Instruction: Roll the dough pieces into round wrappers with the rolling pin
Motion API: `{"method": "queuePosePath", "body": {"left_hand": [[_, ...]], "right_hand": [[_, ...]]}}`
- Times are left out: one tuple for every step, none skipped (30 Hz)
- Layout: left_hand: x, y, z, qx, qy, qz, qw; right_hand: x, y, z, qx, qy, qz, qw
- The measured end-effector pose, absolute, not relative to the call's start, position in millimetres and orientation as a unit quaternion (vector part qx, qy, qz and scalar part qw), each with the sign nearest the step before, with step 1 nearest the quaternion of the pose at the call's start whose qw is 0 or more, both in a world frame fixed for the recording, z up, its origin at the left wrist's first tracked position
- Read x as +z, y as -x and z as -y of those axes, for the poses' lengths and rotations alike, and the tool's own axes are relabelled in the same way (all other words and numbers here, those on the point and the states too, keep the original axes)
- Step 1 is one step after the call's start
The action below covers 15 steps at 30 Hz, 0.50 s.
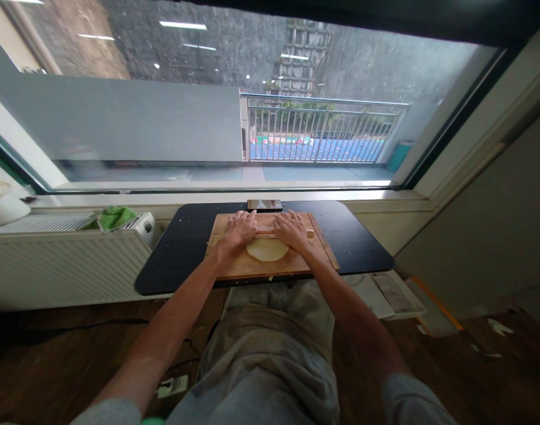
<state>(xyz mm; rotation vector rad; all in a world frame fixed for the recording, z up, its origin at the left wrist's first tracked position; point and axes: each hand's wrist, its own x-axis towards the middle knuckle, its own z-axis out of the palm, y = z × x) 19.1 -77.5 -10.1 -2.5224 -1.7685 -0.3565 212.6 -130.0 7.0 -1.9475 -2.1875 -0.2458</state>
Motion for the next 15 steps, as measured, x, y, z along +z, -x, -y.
{"method": "queuePosePath", "body": {"left_hand": [[-10.4,-17.7,75.9,-0.116,0.812,0.572,0.018],[-10.0,-16.6,74.5,-0.116,0.812,0.572,0.016],[-8.8,-15.9,73.3,-0.116,0.812,0.573,0.013],[-6.9,-15.5,72.2,-0.115,0.811,0.573,0.008],[-4.3,-15.4,71.2,-0.114,0.811,0.574,0.004],[-1.1,-15.5,70.1,-0.115,0.808,0.578,0.000],[2.5,-15.6,69.0,-0.117,0.804,0.582,-0.006],[6.3,-15.6,67.9,-0.120,0.801,0.587,-0.015],[10.1,-15.6,66.9,-0.121,0.797,0.591,-0.026],[13.7,-15.5,66.1,-0.121,0.793,0.596,-0.038],[16.9,-15.5,65.3,-0.118,0.790,0.600,-0.051],[19.7,-15.5,64.8,-0.112,0.788,0.602,-0.062],[22.1,-15.7,64.4,-0.105,0.787,0.604,-0.068],[24.1,-16.0,64.4,-0.099,0.787,0.605,-0.069],[25.9,-16.5,64.7,-0.094,0.787,0.605,-0.067]], "right_hand": [[9.4,-215.1,127.4,-0.082,0.665,0.737,0.094],[12.0,-217.7,124.9,-0.080,0.669,0.734,0.086],[14.6,-220.2,122.7,-0.077,0.674,0.731,0.080],[17.0,-222.6,120.6,-0.073,0.681,0.725,0.075],[19.2,-224.7,118.9,-0.070,0.689,0.718,0.074],[21.0,-226.6,117.3,-0.068,0.698,0.709,0.079],[22.6,-228.1,115.9,-0.070,0.708,0.697,0.088],[23.9,-229.4,114.6,-0.074,0.719,0.684,0.100],[25.0,-230.4,113.5,-0.076,0.730,0.670,0.111],[26.1,-231.3,112.5,-0.074,0.739,0.659,0.118],[27.2,-232.1,111.7,-0.066,0.746,0.651,0.119],[28.4,-232.9,111.4,-0.055,0.751,0.649,0.113],[29.6,-233.6,111.6,-0.043,0.749,0.653,0.101],[30.8,-234.2,112.6,-0.036,0.744,0.661,0.086],[31.7,-234.7,114.3,-0.037,0.736,0.672,0.070]]}}
